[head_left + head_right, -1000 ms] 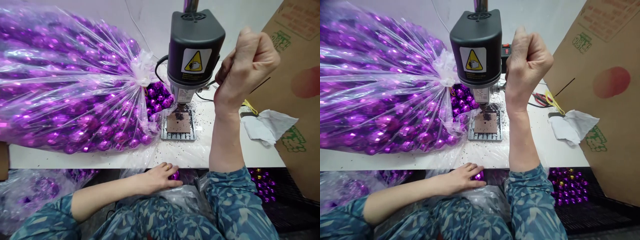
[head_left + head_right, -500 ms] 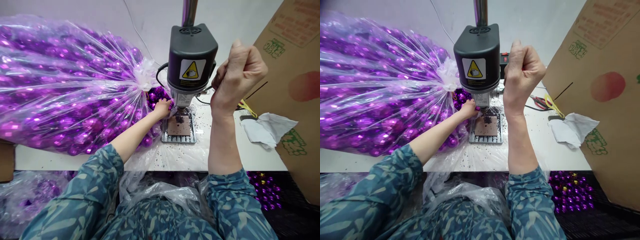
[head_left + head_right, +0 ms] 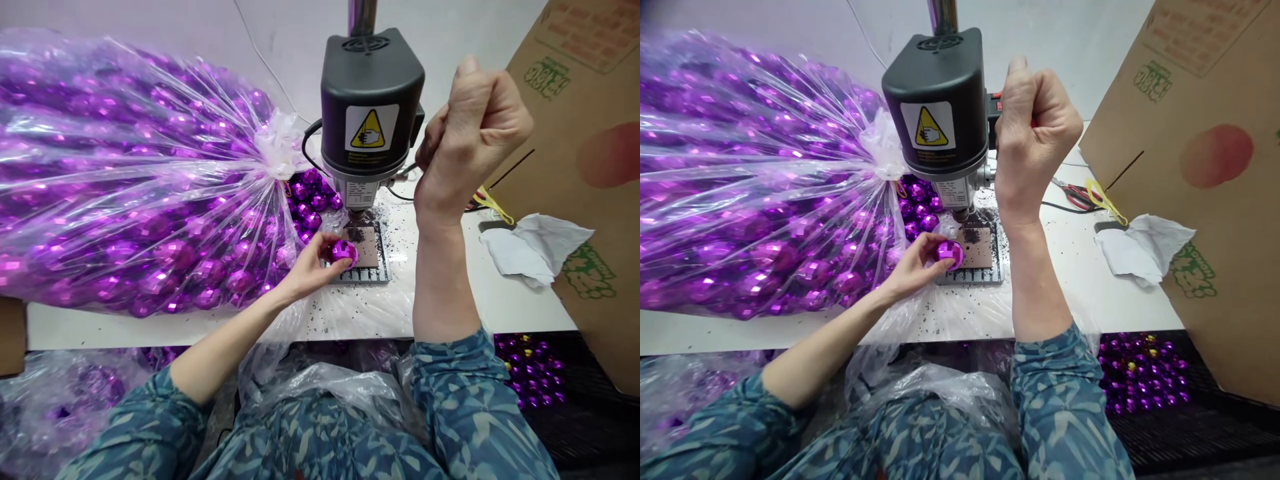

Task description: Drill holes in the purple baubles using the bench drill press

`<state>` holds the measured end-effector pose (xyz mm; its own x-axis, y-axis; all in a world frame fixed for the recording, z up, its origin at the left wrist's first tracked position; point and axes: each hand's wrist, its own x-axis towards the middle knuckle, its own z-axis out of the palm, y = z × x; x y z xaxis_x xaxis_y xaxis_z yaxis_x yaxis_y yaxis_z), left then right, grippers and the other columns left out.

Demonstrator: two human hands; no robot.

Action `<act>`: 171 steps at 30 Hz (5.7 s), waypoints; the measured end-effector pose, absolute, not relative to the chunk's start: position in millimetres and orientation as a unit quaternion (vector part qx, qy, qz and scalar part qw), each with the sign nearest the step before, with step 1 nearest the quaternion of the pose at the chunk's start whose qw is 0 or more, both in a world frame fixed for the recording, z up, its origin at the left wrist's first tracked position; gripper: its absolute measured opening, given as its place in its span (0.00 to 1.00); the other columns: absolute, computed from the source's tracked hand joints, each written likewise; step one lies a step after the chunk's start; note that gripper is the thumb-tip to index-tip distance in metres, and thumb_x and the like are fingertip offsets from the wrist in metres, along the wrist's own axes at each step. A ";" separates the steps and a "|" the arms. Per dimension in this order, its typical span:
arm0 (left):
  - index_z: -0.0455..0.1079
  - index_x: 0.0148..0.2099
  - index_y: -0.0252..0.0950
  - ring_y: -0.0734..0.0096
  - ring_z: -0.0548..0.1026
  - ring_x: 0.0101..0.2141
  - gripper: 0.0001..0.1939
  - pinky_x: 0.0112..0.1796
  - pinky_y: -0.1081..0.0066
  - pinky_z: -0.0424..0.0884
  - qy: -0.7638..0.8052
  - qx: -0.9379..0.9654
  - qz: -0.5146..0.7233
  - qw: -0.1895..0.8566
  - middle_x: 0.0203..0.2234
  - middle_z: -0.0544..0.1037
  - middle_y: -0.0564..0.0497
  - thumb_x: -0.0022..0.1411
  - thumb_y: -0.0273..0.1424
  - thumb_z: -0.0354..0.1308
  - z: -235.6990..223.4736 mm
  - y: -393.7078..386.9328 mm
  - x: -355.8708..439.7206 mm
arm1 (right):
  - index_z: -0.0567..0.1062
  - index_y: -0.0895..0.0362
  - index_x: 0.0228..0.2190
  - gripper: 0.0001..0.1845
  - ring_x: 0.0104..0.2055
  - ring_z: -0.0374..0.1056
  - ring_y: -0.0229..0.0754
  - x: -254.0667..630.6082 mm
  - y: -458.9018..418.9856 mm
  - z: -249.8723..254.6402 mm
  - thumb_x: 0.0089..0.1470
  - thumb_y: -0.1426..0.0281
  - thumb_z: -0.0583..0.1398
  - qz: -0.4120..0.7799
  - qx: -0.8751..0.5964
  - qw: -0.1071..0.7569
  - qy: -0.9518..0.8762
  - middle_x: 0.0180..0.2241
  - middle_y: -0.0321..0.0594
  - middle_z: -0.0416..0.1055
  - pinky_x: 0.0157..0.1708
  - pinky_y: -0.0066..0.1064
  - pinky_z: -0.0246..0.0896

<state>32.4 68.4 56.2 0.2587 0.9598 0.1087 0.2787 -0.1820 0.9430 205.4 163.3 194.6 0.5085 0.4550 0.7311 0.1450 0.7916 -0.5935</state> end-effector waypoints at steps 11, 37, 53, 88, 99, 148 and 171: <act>0.65 0.61 0.37 0.58 0.79 0.49 0.20 0.52 0.57 0.75 0.487 0.707 0.366 0.359 0.48 0.80 0.43 0.70 0.36 0.58 6.1 119.5 36.3 | 0.49 0.50 0.20 0.30 0.18 0.46 0.32 203.7 163.1 191.1 0.60 0.48 0.58 0.104 -0.260 0.826 -0.489 0.16 0.28 0.45 0.23 0.32 0.46; 0.66 0.55 0.39 0.58 0.80 0.49 0.27 0.51 0.56 0.78 0.485 0.636 0.484 0.356 0.48 0.80 0.44 0.58 0.37 0.73 -18.5 112.9 71.4 | 0.47 0.52 0.21 0.34 0.17 0.43 0.31 203.9 152.9 182.2 0.58 0.39 0.52 0.069 -0.311 0.811 -0.491 0.15 0.28 0.45 0.22 0.32 0.46; 0.66 0.56 0.37 0.57 0.79 0.52 0.27 0.54 0.56 0.76 0.463 0.631 0.497 0.376 0.51 0.79 0.41 0.59 0.37 0.72 -20.2 112.4 71.7 | 0.46 0.55 0.20 0.30 0.16 0.44 0.26 204.2 126.0 141.2 0.61 0.56 0.57 0.079 -0.264 0.845 -0.458 0.14 0.28 0.41 0.21 0.29 0.42; 0.67 0.51 0.37 0.63 0.80 0.41 0.22 0.42 0.63 0.78 0.461 0.677 0.475 0.321 0.43 0.79 0.45 0.60 0.39 0.70 6.7 69.3 68.3 | 0.50 0.53 0.20 0.28 0.14 0.45 0.24 212.9 157.9 174.4 0.62 0.58 0.59 0.093 -0.263 0.810 -0.515 0.14 0.25 0.50 0.17 0.25 0.43; 0.73 0.48 0.43 0.63 0.78 0.37 0.07 0.39 0.65 0.77 0.218 0.928 0.232 0.194 0.37 0.80 0.50 0.73 0.35 0.55 12.9 -15.2 41.5 | 0.50 0.52 0.20 0.31 0.14 0.43 0.24 207.5 153.5 174.7 0.57 0.50 0.62 0.114 -0.229 0.839 -0.481 0.13 0.25 0.48 0.17 0.27 0.39; 0.68 0.61 0.38 0.59 0.80 0.48 0.26 0.51 0.58 0.77 0.518 0.553 0.470 0.453 0.49 0.81 0.42 0.64 0.40 0.66 -6.8 106.1 34.1 | 0.46 0.53 0.21 0.34 0.20 0.42 0.28 204.0 143.7 168.3 0.56 0.37 0.50 0.092 -0.308 0.810 -0.491 0.17 0.29 0.44 0.24 0.32 0.45; 0.68 0.62 0.38 0.57 0.78 0.52 0.28 0.54 0.56 0.76 0.469 0.693 0.446 0.317 0.55 0.77 0.41 0.61 0.33 0.69 -19.2 112.1 60.6 | 0.46 0.52 0.19 0.40 0.17 0.43 0.33 204.7 161.0 190.0 0.44 0.29 0.51 0.106 -0.270 0.819 -0.495 0.15 0.31 0.44 0.20 0.37 0.41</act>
